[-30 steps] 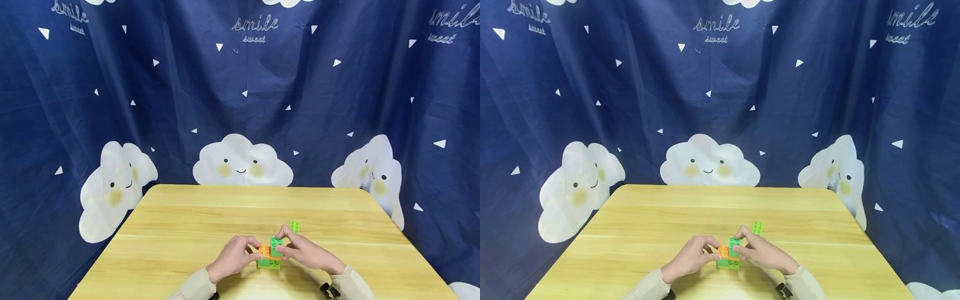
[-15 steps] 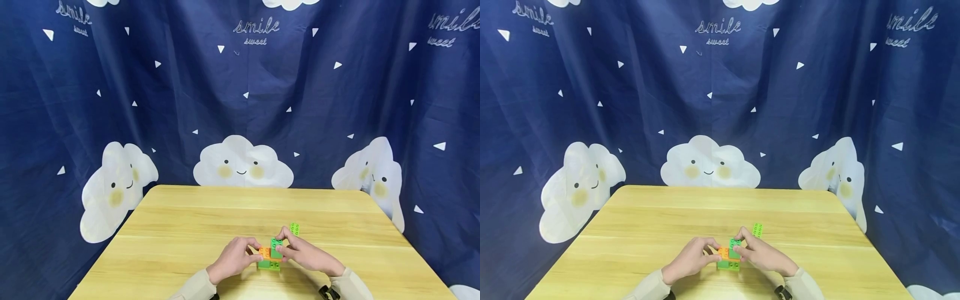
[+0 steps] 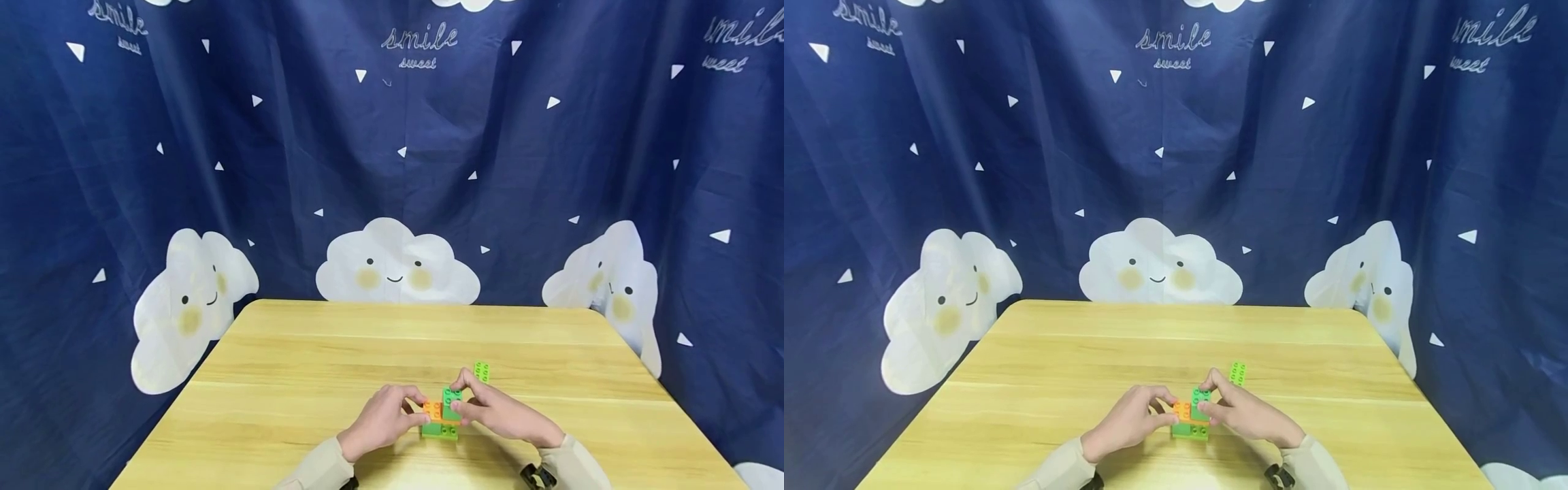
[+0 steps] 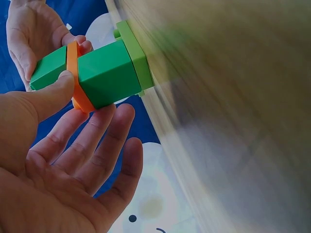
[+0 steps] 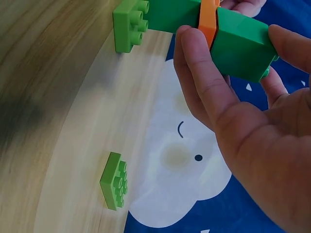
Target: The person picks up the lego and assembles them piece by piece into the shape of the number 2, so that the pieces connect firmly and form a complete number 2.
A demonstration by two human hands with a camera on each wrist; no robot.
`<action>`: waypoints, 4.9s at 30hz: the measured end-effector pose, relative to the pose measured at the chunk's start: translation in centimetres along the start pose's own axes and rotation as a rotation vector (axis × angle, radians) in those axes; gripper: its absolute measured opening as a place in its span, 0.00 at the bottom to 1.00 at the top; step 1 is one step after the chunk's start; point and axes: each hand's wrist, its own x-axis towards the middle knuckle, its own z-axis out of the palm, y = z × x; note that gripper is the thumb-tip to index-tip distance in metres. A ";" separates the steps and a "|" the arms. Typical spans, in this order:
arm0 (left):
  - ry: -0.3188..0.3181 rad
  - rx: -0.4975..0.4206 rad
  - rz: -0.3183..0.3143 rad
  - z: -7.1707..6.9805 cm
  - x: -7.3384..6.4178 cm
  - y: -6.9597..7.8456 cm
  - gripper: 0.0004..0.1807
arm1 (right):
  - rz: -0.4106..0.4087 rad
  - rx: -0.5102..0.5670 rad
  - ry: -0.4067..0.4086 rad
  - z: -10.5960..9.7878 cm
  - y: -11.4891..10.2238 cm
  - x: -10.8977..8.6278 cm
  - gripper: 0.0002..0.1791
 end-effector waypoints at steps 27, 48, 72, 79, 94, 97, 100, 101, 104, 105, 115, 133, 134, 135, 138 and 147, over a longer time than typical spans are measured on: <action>0.002 0.040 0.010 -0.1 0.0 -0.1 0.12 | -0.036 -0.022 0.005 0.2 -0.3 0.1 0.13; -0.006 0.038 -0.003 -0.1 0.1 0.0 0.11 | -0.003 0.091 -0.020 -0.3 0.0 0.1 0.13; 0.002 0.031 -0.015 -0.1 0.1 0.3 0.11 | -0.127 -0.135 0.110 -1.2 0.8 0.2 0.17; 0.003 0.040 -0.019 -0.2 -0.1 0.5 0.11 | -0.075 -0.172 0.255 -2.4 1.7 -0.1 0.20; 0.004 0.048 -0.026 -0.1 0.0 0.2 0.11 | 0.157 -0.365 0.562 -4.6 3.1 1.7 0.27; 0.005 0.051 -0.029 -0.1 0.0 0.2 0.11 | 0.194 -0.413 0.572 -4.9 3.3 2.2 0.29; 0.006 0.051 -0.032 -0.1 0.0 0.3 0.11 | 0.232 -0.437 0.561 -5.1 3.5 2.6 0.30; 0.007 0.050 -0.034 -0.1 0.0 0.3 0.11 | 0.248 -0.440 0.553 -5.1 3.6 2.7 0.31; 0.007 0.045 -0.036 -0.1 0.0 0.4 0.11 | 0.295 -0.447 0.528 -5.0 3.9 2.9 0.32; 0.006 0.043 -0.036 -0.1 0.0 0.4 0.11 | 0.313 -0.447 0.524 -5.0 4.0 3.0 0.32; 0.000 0.042 -0.026 -0.1 0.0 0.3 0.11 | 0.316 -0.489 0.489 -4.5 4.8 3.9 0.28; -0.003 0.042 -0.020 -0.1 0.0 0.2 0.11 | 0.310 -0.550 0.400 -4.3 4.7 3.5 0.25; -0.004 0.039 -0.021 -0.1 0.0 0.1 0.11 | 0.310 -0.548 0.398 -4.3 4.8 3.4 0.26; -0.004 0.037 -0.023 -0.1 0.0 0.2 0.11 | 0.311 -0.548 0.396 -4.3 4.9 3.3 0.27; 0.003 0.034 -0.024 0.0 -0.1 0.2 0.11 | 0.295 -0.546 0.399 -4.3 5.0 3.1 0.27; 0.011 0.053 -0.015 0.2 -0.2 0.3 0.14 | 0.239 -0.546 0.424 -4.1 5.1 2.6 0.22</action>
